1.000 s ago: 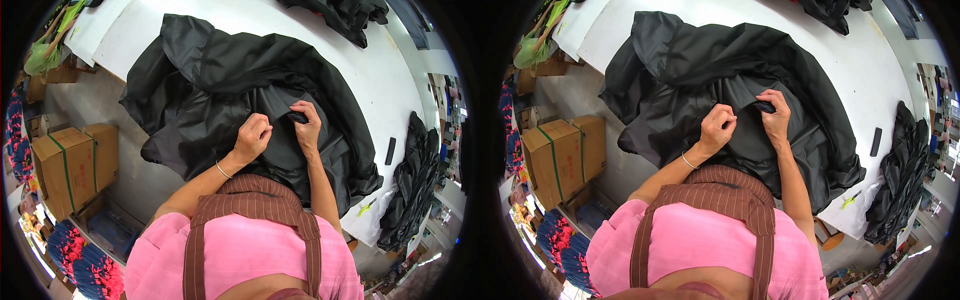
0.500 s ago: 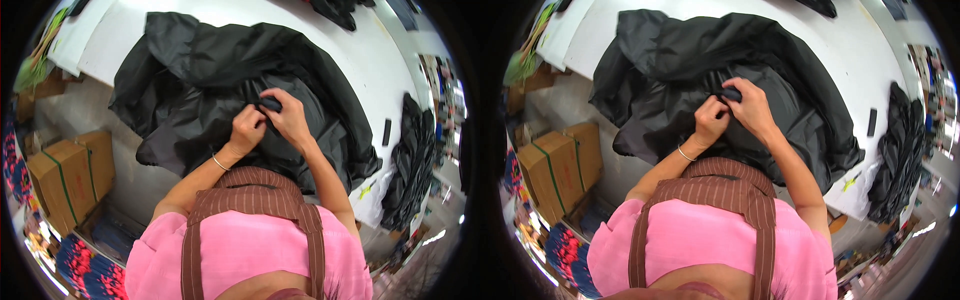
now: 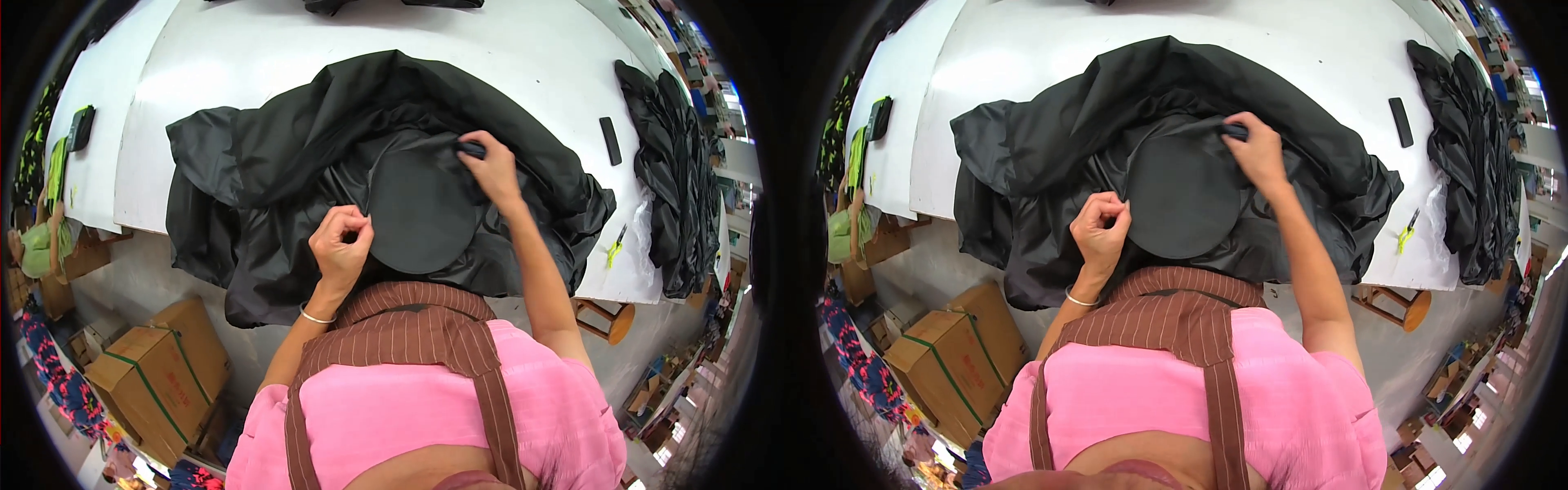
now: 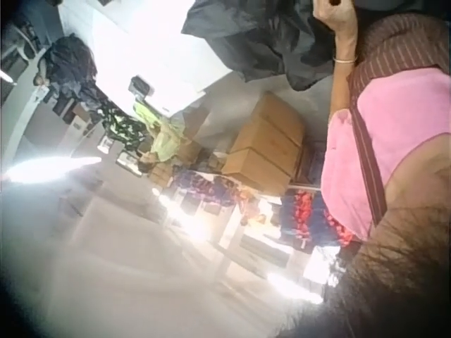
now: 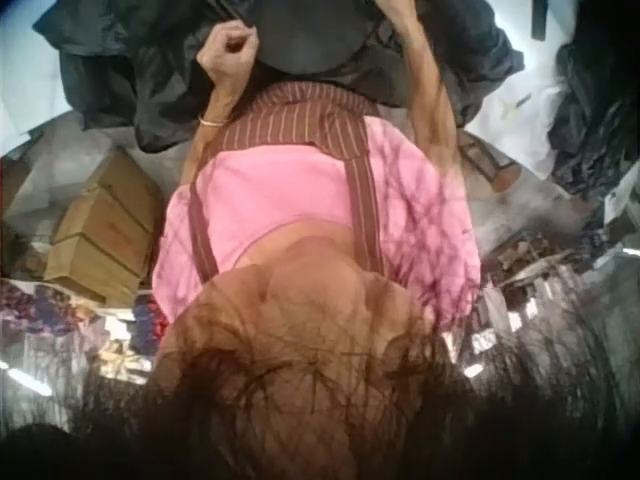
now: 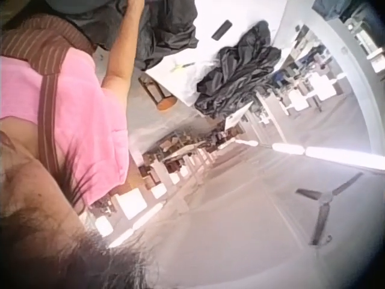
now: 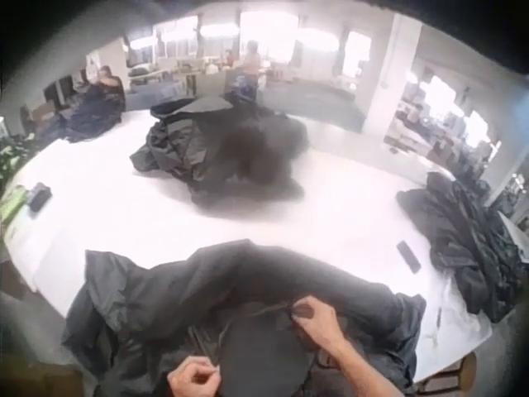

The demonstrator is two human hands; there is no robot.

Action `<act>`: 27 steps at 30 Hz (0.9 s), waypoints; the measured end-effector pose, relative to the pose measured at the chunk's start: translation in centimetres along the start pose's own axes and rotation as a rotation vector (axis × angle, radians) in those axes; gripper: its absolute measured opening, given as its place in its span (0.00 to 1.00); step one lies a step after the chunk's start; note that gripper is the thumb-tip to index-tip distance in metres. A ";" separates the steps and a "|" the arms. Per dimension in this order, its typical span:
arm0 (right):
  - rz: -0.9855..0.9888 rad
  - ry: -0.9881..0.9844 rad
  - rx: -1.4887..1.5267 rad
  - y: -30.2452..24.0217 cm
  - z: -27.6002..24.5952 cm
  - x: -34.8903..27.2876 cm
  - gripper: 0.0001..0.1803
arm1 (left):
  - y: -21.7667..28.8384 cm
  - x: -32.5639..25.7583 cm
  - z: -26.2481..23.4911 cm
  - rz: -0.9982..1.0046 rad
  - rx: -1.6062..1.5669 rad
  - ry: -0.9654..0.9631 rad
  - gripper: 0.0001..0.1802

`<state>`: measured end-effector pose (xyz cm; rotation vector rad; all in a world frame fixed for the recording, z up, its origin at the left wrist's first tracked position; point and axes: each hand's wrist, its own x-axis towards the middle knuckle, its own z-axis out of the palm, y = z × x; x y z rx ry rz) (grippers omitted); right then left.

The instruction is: Inspecting and folding black waterproof garments on a factory work table.

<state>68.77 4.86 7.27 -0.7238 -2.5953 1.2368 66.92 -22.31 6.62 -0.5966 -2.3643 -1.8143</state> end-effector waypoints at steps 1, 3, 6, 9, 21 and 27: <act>0.076 -0.048 0.015 2.3 -1.7 0.0 0.14 | 0.2 -0.3 -0.3 -0.122 -0.090 -0.032 0.08; 0.288 -0.133 0.231 4.7 -3.9 -0.4 0.18 | 0.5 -0.7 -0.9 -0.298 -0.233 -0.081 0.08; 0.307 -0.174 0.314 7.2 -5.5 0.0 0.27 | 1.3 -0.5 -1.0 -0.271 -0.209 -0.153 0.08; 0.018 0.092 0.029 10.0 -7.1 4.1 0.30 | 1.1 -0.4 -1.0 -0.291 -0.253 -0.175 0.07; -0.127 -0.044 0.400 -0.4 -13.2 7.3 0.26 | 0.3 2.7 -0.4 -0.345 -0.330 -0.151 0.09; -0.129 0.156 0.379 3.4 -14.2 4.7 0.28 | -0.1 5.6 1.0 -0.316 -0.359 -0.191 0.10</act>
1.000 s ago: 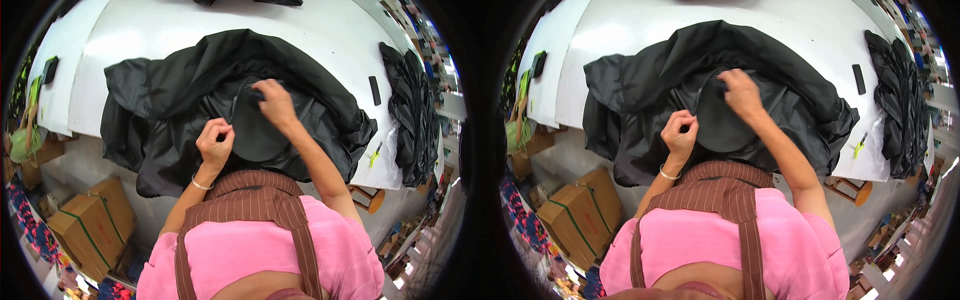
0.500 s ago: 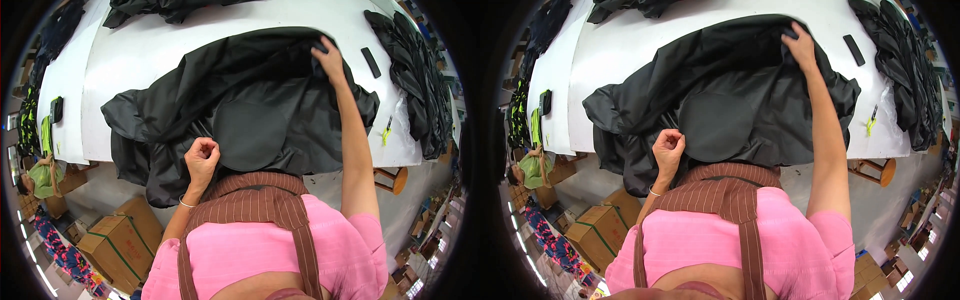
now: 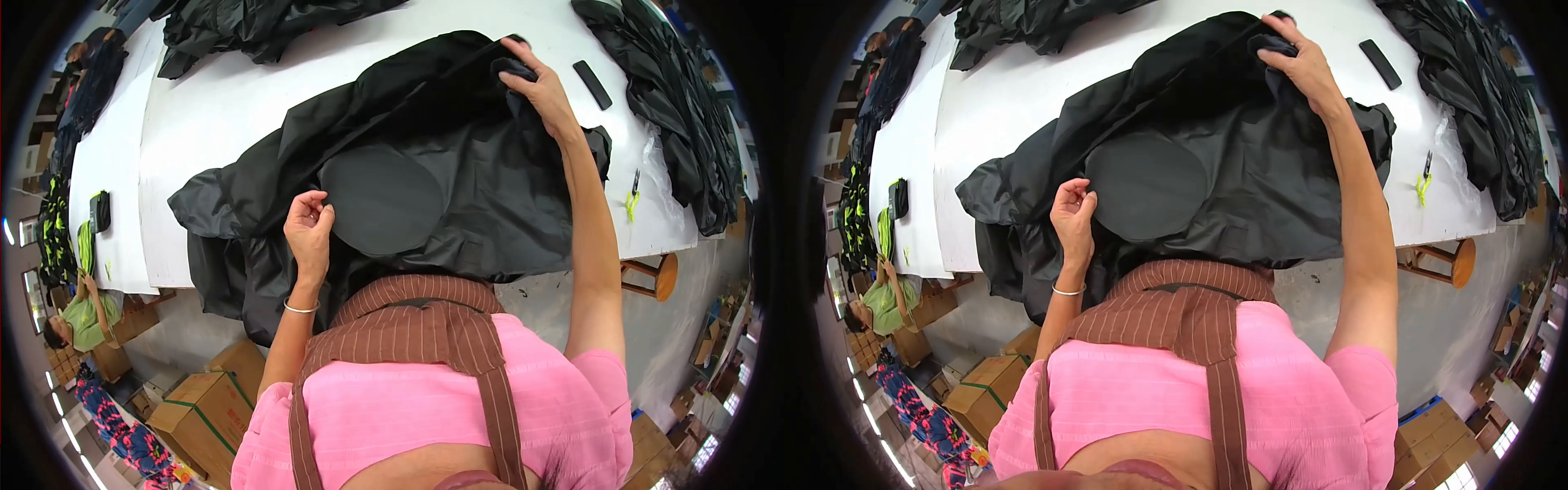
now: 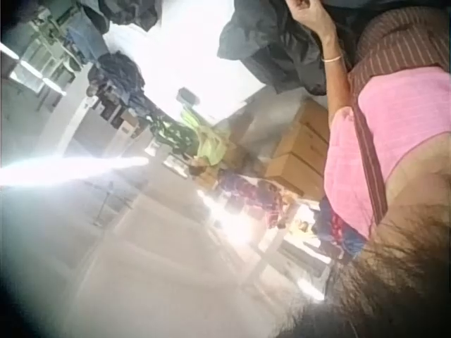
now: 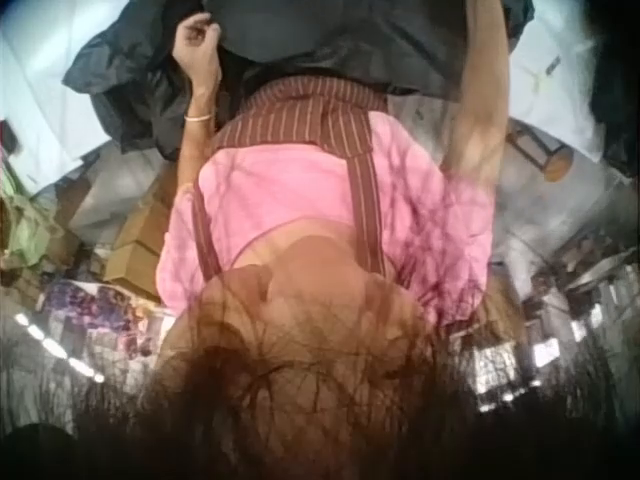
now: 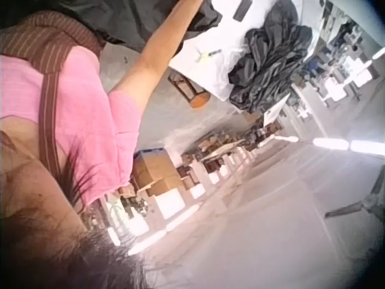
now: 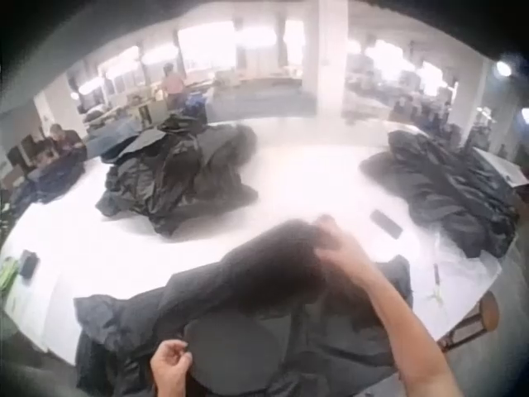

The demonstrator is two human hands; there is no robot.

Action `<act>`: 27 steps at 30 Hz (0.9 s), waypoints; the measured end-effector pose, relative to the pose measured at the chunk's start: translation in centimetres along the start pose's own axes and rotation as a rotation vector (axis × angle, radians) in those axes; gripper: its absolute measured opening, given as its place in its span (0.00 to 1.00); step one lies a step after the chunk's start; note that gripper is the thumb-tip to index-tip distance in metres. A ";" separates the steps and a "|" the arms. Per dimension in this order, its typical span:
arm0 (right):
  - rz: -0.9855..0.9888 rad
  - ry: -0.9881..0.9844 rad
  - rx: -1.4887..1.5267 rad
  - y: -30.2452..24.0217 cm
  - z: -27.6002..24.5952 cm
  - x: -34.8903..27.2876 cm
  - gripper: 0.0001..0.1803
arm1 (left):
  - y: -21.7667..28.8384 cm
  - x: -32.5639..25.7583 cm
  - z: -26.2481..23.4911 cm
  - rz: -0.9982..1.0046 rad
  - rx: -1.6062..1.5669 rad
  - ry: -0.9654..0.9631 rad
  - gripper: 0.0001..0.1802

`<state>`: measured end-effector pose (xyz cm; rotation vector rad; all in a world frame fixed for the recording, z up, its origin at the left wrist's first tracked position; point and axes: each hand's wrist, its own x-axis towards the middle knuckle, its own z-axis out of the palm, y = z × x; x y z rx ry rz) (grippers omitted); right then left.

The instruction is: Inspecting and folding black waterproof garments on a factory work table.

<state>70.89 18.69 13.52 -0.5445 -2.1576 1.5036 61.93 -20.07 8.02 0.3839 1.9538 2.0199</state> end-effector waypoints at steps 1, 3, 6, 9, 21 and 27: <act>-0.078 0.111 -0.025 0.5 -0.7 -0.1 0.27 | -0.1 0.7 0.2 -0.008 -0.013 -0.020 0.10; -0.081 0.130 -0.050 -0.9 -1.4 0.3 0.30 | -0.3 1.9 0.4 0.016 -0.016 -0.010 0.11; 0.070 0.012 0.038 -2.3 -1.9 -0.6 0.25 | -0.4 3.3 0.2 -0.083 0.011 0.001 0.11; 0.198 -0.087 0.185 -1.8 -0.4 -2.8 0.18 | -1.8 3.8 -1.0 -0.052 0.205 -0.051 0.11; -0.021 -0.097 -0.411 7.1 10.3 -9.0 0.15 | -4.7 4.1 -0.5 -0.117 0.473 -0.043 0.12; 0.022 -0.023 -0.159 4.5 3.8 -8.3 0.18 | -5.2 4.8 -0.8 -0.072 0.479 -0.023 0.13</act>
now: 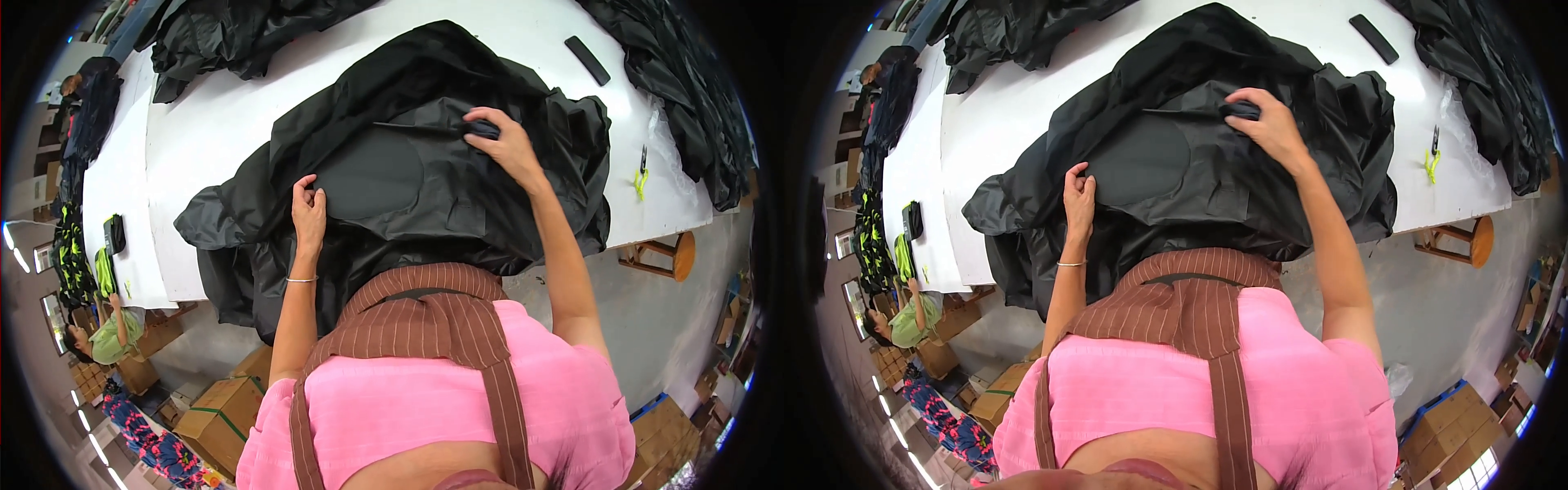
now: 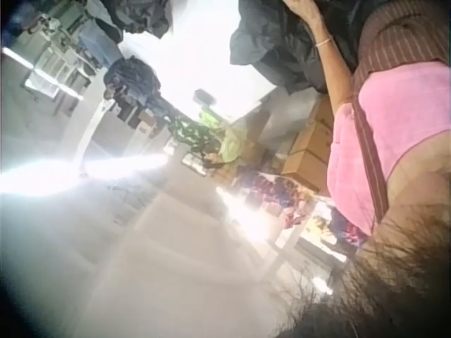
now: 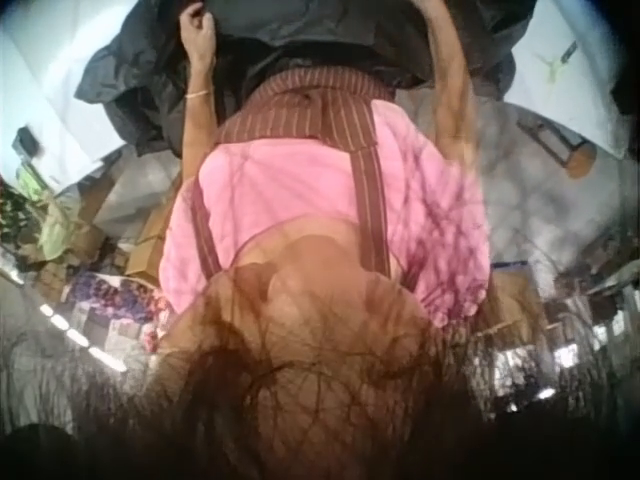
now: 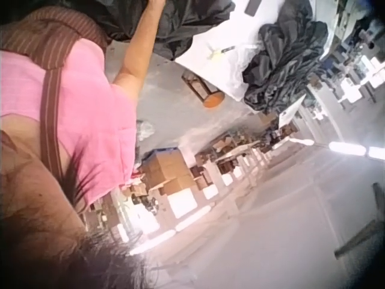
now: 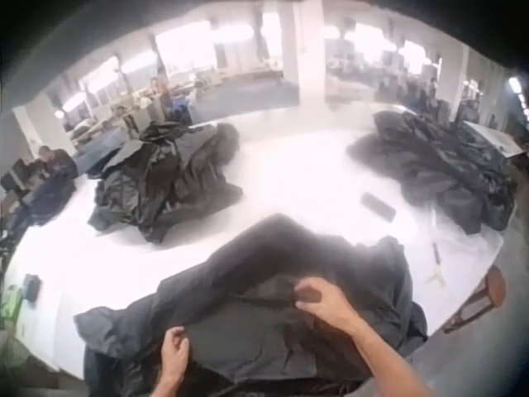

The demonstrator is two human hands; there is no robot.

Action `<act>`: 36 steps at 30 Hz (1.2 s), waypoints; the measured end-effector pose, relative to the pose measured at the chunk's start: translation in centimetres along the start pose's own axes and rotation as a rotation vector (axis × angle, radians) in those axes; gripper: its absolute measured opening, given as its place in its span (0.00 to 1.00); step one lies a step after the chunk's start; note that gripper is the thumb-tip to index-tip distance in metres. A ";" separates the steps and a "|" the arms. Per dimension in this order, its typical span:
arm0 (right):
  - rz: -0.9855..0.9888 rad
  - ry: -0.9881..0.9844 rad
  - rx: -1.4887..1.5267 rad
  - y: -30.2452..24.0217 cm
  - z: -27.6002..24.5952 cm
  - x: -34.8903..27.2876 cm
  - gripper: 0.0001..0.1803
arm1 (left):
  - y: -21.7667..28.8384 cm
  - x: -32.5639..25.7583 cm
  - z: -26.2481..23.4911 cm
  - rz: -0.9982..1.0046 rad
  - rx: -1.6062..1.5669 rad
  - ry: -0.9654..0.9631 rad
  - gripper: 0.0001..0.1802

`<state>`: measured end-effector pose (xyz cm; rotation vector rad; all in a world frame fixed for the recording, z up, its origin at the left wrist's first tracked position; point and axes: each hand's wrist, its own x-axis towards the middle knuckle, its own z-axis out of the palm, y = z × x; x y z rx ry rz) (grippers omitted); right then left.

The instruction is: Inspecting and folding black waterproof garments on a factory work table.

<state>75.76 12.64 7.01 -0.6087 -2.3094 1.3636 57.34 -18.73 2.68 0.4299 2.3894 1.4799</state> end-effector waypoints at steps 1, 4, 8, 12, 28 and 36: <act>0.023 0.047 0.011 0.7 -1.1 -0.3 0.19 | 0.3 -0.1 -0.1 -0.025 0.000 -0.022 0.13; 0.361 0.110 0.231 2.9 -4.7 -1.6 0.23 | 1.3 -0.1 -0.6 0.043 0.130 -0.047 0.15; 0.447 0.114 0.260 4.3 -5.7 -2.6 0.28 | 3.7 1.3 -1.4 0.643 0.756 0.177 0.19; 0.436 0.020 0.395 3.2 -4.2 -2.7 0.31 | 4.2 3.2 -1.5 0.495 1.068 0.247 0.23; 0.328 -0.096 0.034 5.7 -2.2 -2.6 0.32 | 4.4 9.6 -9.0 0.118 -0.303 0.410 0.16; 0.274 -0.077 -0.024 5.4 -2.7 -2.5 0.29 | 1.4 7.0 -12.9 0.153 0.289 0.205 0.16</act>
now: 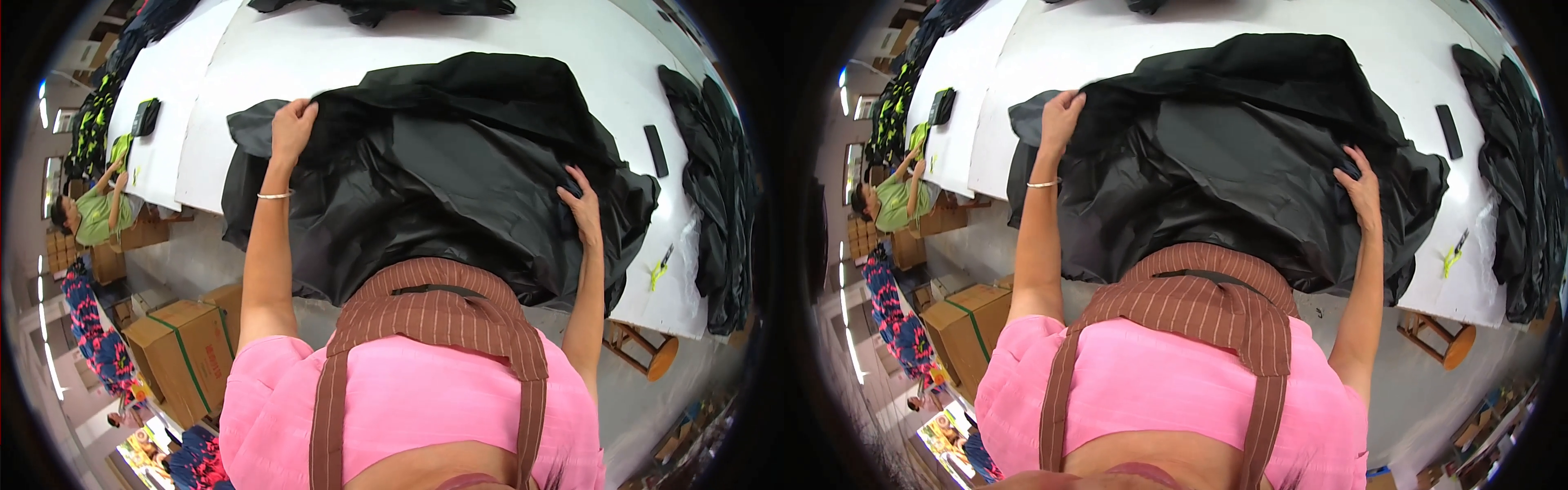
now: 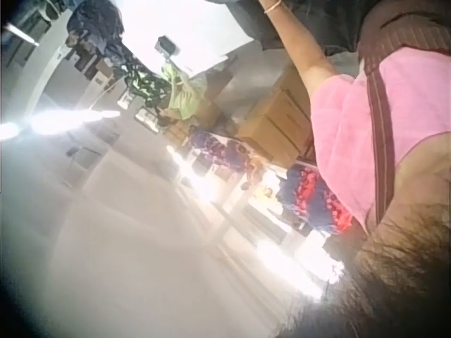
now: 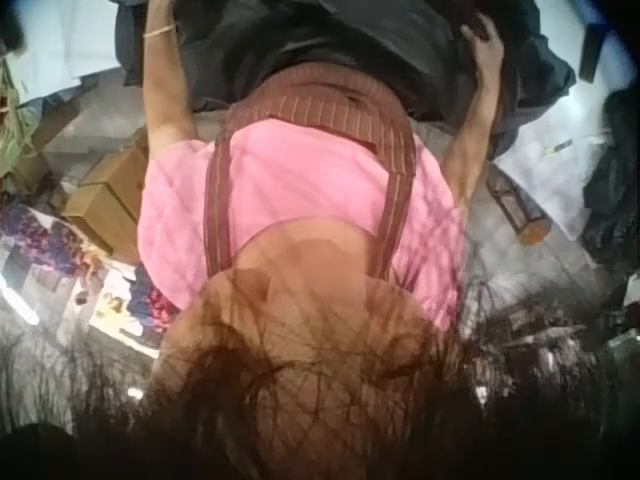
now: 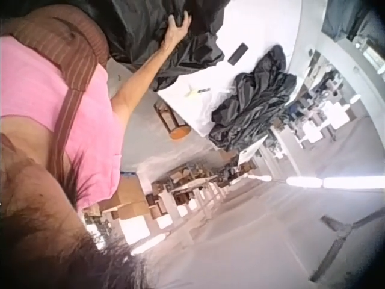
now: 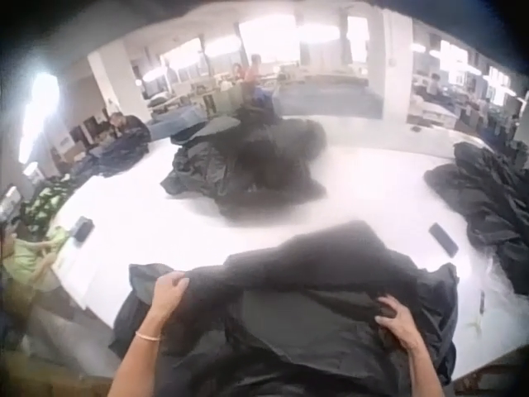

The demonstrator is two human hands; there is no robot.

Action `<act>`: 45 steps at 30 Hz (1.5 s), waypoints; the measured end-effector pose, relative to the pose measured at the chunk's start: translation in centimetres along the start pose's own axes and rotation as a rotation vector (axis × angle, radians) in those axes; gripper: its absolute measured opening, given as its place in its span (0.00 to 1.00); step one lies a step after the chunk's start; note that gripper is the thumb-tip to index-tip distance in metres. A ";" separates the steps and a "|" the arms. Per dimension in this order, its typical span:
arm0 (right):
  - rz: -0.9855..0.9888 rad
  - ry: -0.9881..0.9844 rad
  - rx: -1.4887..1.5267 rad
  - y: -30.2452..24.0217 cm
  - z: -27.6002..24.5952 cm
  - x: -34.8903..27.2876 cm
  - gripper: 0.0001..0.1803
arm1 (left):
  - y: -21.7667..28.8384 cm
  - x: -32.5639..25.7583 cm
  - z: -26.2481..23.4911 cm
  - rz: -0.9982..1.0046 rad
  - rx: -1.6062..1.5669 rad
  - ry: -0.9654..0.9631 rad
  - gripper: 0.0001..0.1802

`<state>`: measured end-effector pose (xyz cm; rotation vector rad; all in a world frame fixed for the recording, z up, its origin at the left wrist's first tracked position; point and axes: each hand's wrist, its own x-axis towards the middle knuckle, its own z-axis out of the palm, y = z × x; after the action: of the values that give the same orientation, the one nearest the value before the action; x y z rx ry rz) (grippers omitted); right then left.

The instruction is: Inspecting and folding black waterproof garments on a factory work table.

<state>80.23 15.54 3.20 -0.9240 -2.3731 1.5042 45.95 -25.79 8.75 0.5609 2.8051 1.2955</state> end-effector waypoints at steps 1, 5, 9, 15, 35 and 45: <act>0.020 -0.015 0.096 -0.3 -0.2 -0.1 0.28 | -1.2 -0.9 -0.7 -0.016 0.035 0.036 0.15; 0.198 -0.092 0.282 -4.6 -1.2 -2.7 0.27 | -2.8 -4.7 -3.8 -0.235 -0.120 0.084 0.13; 0.151 -0.291 0.518 -9.7 -0.3 -7.2 0.32 | -2.9 -7.3 -5.4 -0.238 -0.159 0.160 0.13; 0.156 -0.452 0.464 -11.1 2.2 -10.1 0.33 | -1.8 -11.6 -3.6 -0.333 -0.247 0.226 0.20; -0.843 -0.793 0.089 -25.2 25.1 -4.0 0.17 | 1.2 -14.7 -3.8 -0.037 -0.273 0.237 0.09; -0.507 -0.705 0.372 -26.9 28.4 -1.2 0.13 | 0.8 -15.2 -3.4 -0.315 -1.303 0.300 0.07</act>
<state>57.22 -14.36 13.34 0.3368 -2.3010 2.1415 59.92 -32.68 9.33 -0.1506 1.4325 2.6922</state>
